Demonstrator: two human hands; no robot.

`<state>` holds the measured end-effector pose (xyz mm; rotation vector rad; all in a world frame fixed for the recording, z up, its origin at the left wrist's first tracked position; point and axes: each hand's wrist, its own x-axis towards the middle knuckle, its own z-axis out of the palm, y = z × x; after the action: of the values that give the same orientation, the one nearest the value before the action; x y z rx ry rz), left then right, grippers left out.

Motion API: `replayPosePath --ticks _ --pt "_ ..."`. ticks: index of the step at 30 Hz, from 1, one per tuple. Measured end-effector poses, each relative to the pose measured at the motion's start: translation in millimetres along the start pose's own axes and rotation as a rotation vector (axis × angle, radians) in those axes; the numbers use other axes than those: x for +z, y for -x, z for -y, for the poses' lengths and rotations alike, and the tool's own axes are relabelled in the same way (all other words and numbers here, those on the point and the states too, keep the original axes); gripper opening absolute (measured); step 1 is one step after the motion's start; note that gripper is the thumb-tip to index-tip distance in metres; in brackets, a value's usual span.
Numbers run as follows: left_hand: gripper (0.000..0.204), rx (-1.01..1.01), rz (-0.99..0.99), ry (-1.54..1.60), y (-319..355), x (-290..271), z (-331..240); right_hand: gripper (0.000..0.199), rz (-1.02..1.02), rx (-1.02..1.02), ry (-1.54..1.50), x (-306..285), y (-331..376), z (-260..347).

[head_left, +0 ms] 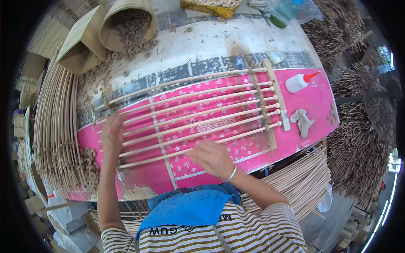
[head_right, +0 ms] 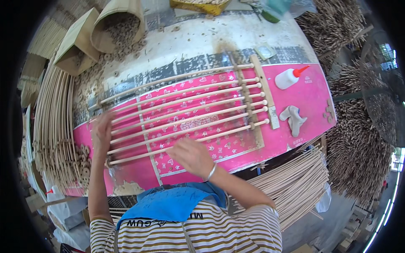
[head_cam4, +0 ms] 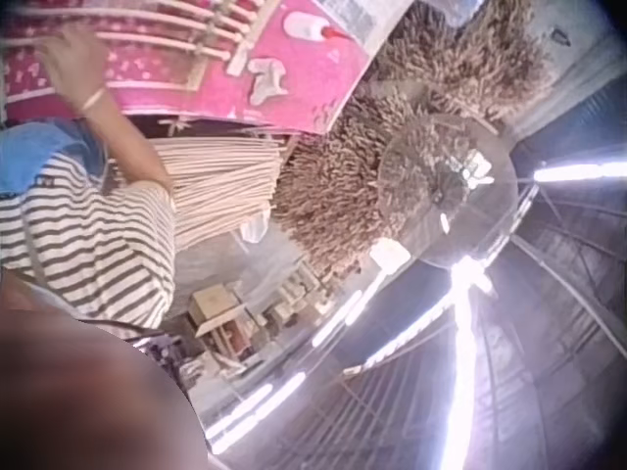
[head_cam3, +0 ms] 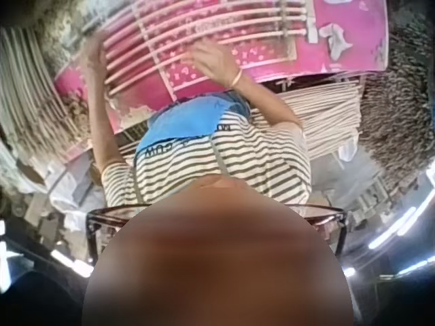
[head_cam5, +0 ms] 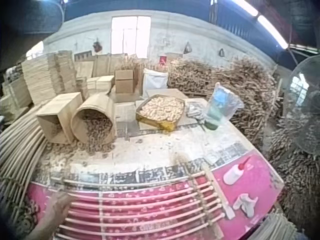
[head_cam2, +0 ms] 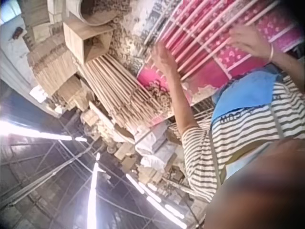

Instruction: Assembling wooden structures by gluing and fitting wooden sticks into small circular wooden connectors.

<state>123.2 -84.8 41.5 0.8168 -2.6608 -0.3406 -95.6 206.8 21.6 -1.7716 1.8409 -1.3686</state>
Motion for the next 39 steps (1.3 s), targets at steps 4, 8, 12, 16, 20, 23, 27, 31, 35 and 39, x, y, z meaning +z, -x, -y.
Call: replayPosePath --ticks 4,8,12,16,20,23,27,31,35,39 --pt "0.041 0.200 0.158 0.124 -27 18 -45 0.016 -0.039 0.197 -0.079 -6 55 11" --pt "0.043 0.304 0.204 0.156 -47 44 -51 0.014 -0.123 0.351 -0.070 -14 81 5" --pt "0.039 0.347 0.223 0.130 -62 63 -55 0.015 -0.132 0.352 -0.025 -16 87 -2" --pt "0.032 0.376 0.176 0.171 -62 63 -37 0.014 -0.081 0.317 0.008 -11 78 -2" --pt "0.017 0.391 0.055 0.332 -53 54 -19 0.012 -0.025 0.308 -0.012 0 76 0" --pt "0.015 0.393 -0.135 0.296 -42 40 -15 0.011 -0.037 0.274 0.014 8 88 -5" --pt "0.017 0.075 -0.296 0.154 33 -54 -50 0.014 0.037 0.200 -0.017 -5 104 -27" --pt "0.019 -0.390 -0.610 0.160 195 -105 -65 0.014 0.244 0.055 -0.048 -3 82 -21" --pt "0.024 -0.833 -0.873 -0.006 337 -125 -98 0.014 0.349 0.095 -0.118 8 63 -20" --pt "0.024 -1.233 -1.137 -0.133 438 -104 -112 0.015 0.355 0.000 -0.111 24 49 -12"
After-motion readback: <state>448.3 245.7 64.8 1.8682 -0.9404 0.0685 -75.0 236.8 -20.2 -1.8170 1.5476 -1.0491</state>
